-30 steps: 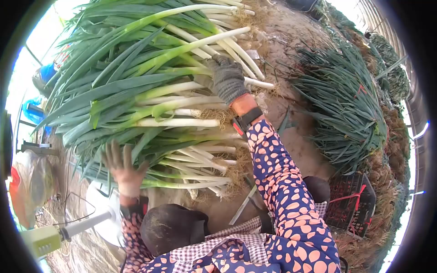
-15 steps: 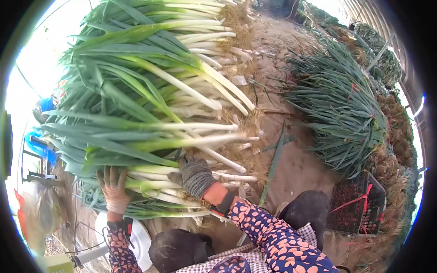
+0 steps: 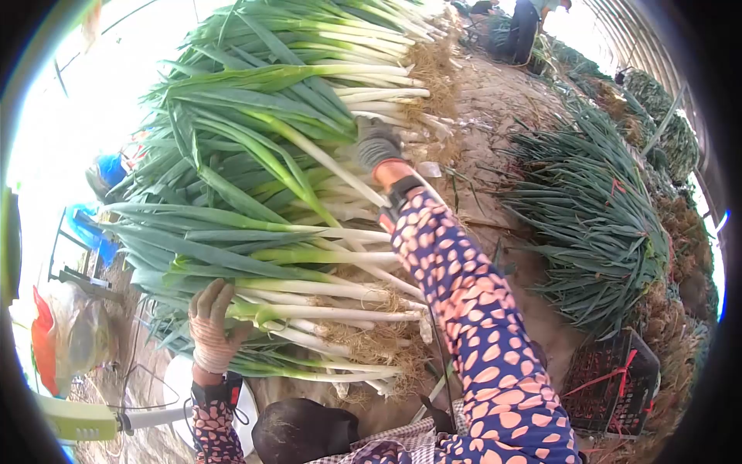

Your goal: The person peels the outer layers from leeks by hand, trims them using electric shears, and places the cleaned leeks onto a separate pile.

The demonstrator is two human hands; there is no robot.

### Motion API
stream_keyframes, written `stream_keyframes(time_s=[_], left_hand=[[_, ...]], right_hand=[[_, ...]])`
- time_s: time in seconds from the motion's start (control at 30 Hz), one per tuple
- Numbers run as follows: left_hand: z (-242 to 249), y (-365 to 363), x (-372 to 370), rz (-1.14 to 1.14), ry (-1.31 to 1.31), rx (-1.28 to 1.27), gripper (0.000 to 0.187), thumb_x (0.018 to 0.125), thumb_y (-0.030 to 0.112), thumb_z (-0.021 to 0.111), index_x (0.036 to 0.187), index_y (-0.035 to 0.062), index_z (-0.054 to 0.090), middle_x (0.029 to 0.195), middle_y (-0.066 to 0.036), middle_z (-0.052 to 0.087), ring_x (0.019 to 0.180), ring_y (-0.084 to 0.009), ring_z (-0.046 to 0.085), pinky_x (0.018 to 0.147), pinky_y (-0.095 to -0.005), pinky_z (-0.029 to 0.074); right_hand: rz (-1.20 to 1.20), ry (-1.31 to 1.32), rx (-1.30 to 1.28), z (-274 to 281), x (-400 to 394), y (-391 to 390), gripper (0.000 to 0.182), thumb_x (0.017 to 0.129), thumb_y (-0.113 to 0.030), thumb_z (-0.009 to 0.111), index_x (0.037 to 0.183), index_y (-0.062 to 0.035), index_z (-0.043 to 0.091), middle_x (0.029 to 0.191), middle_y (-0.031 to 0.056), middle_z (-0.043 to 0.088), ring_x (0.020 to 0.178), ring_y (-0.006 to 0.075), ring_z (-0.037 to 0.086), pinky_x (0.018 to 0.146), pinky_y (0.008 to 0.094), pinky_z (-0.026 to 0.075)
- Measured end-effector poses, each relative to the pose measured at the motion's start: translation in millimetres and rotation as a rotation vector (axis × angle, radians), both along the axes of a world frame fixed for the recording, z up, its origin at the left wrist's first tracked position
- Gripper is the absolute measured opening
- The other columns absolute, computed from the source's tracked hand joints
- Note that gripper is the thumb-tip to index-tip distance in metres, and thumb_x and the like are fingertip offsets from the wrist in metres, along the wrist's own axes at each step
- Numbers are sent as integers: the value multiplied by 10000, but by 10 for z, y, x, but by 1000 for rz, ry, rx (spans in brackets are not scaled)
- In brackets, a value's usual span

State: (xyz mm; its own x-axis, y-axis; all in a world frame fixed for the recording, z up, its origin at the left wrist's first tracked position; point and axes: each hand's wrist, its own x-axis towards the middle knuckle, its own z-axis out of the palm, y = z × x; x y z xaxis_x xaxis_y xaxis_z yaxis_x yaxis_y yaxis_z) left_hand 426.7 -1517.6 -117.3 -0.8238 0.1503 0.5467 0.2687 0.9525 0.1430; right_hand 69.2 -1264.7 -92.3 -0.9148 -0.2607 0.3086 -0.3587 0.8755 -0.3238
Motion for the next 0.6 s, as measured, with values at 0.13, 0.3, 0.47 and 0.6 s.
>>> stream_keyframes(time_s=[0.13, 0.3, 0.47, 0.6], left_hand=[[140, 174, -524, 2, 125, -52, 598, 700, 287, 674, 1227, 63, 501, 1284, -131, 457, 1148, -353, 430, 959, -473, 346], [274, 264, -1247, -5, 141, -267, 539, 708, 301, 655, 1190, 91, 535, 1287, -101, 467, 1153, -324, 447, 1013, -525, 261], [-98, -10, -1507, 242, -136, -175, 454, 712, 312, 642, 1116, 119, 566, 1189, -40, 542, 1094, -239, 490, 1038, -521, 221], [-230, -122, -1439, 251, -86, -158, 406, 715, 291, 638, 1074, 109, 580, 1136, -54, 567, 1067, -238, 498, 1020, -509, 262]], right_hand=[[208, -215, -140, -219, 685, -375, 650, 687, -373, 664, 1206, -27, 484, 1031, 221, 602, 968, 354, 582, 832, 382, 462], [475, -84, -29, -1065, 1294, -596, 675, 677, -214, 656, 1283, -55, 406, 1102, 213, 560, 1015, 355, 544, 867, 423, 438], [749, -77, -31, -730, 1303, -548, 502, 690, -187, 640, 1158, -58, 511, 1096, 196, 553, 1000, 342, 539, 840, 440, 439], [772, 490, -155, -229, 767, -437, 448, 715, -216, 640, 1118, -49, 539, 1126, 177, 538, 1067, 323, 497, 905, 421, 398]])
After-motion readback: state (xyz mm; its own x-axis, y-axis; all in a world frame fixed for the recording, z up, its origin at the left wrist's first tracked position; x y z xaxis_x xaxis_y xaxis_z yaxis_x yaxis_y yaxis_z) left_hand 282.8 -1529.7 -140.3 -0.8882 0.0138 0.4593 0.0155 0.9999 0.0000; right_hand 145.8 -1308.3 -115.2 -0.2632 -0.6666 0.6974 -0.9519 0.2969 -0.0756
